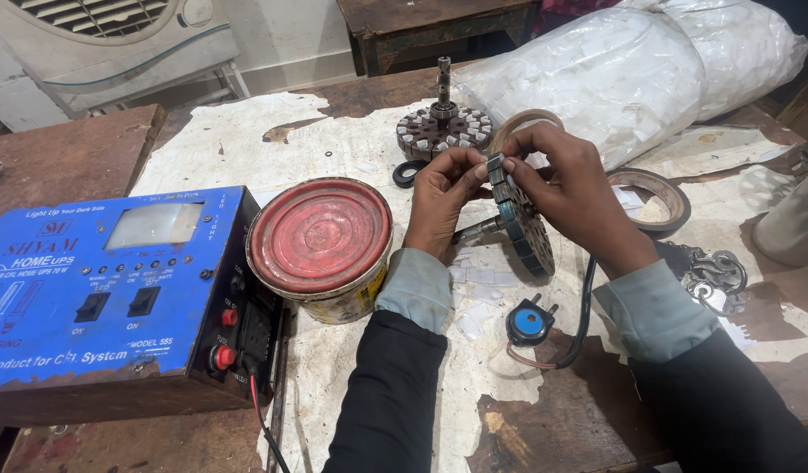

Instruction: The person sits at a workbench and assembles a perforated circular metal disc onto a small motor-like shaft assembly, fitting small metal pieces into the disc's slots and pressing them into place by hand. They briefly move a steel cup aside and continue fitting components around the disc.

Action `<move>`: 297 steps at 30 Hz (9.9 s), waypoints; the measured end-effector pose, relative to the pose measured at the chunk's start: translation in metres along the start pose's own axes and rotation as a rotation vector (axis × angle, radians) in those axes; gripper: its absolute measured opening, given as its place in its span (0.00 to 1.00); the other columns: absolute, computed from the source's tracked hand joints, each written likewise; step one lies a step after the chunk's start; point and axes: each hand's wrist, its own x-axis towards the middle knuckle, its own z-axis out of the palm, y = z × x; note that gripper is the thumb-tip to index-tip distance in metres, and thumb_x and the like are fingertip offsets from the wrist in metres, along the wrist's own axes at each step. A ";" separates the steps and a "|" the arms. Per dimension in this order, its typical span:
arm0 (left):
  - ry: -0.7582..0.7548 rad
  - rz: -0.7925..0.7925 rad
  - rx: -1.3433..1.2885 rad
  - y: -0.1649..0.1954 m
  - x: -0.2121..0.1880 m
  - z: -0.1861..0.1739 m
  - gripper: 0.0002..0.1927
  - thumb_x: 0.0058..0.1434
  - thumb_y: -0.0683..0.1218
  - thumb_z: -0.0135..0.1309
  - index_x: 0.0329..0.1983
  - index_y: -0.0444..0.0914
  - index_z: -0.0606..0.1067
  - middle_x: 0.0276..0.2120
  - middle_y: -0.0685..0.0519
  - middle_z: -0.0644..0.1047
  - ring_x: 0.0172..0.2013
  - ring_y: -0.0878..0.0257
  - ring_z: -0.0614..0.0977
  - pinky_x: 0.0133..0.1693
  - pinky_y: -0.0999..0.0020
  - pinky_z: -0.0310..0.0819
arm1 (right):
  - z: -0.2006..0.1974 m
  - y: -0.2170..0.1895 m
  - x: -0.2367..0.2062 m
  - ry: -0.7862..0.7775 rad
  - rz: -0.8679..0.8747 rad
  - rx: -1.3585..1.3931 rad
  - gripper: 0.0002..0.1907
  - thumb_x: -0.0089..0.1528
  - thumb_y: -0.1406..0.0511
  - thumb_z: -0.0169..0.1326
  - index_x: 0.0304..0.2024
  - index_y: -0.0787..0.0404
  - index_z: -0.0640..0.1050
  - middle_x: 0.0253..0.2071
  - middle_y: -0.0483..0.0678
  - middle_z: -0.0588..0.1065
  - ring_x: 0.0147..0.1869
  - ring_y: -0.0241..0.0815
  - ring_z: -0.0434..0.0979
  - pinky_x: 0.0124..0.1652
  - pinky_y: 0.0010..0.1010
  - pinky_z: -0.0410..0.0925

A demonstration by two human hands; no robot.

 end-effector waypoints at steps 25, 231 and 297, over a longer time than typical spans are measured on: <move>0.124 0.028 0.075 0.005 -0.004 0.026 0.19 0.65 0.50 0.62 0.50 0.31 0.80 0.39 0.52 0.82 0.40 0.68 0.81 0.44 0.73 0.76 | 0.005 -0.001 -0.002 0.177 -0.042 -0.160 0.06 0.67 0.70 0.58 0.43 0.68 0.76 0.41 0.56 0.78 0.43 0.50 0.83 0.40 0.39 0.73; 0.066 0.128 0.108 -0.011 0.000 0.020 0.03 0.72 0.38 0.51 0.46 0.34 0.74 0.38 0.56 0.76 0.38 0.73 0.76 0.41 0.78 0.73 | -0.004 -0.017 0.004 0.116 0.124 0.002 0.07 0.60 0.70 0.63 0.41 0.65 0.84 0.35 0.50 0.83 0.39 0.35 0.85 0.41 0.26 0.76; 0.190 0.112 0.220 -0.015 -0.002 0.023 0.06 0.70 0.39 0.54 0.44 0.31 0.79 0.34 0.56 0.80 0.33 0.75 0.78 0.35 0.79 0.74 | 0.000 -0.004 -0.008 0.152 0.223 0.234 0.08 0.64 0.71 0.58 0.46 0.65 0.83 0.39 0.49 0.82 0.41 0.34 0.81 0.42 0.25 0.74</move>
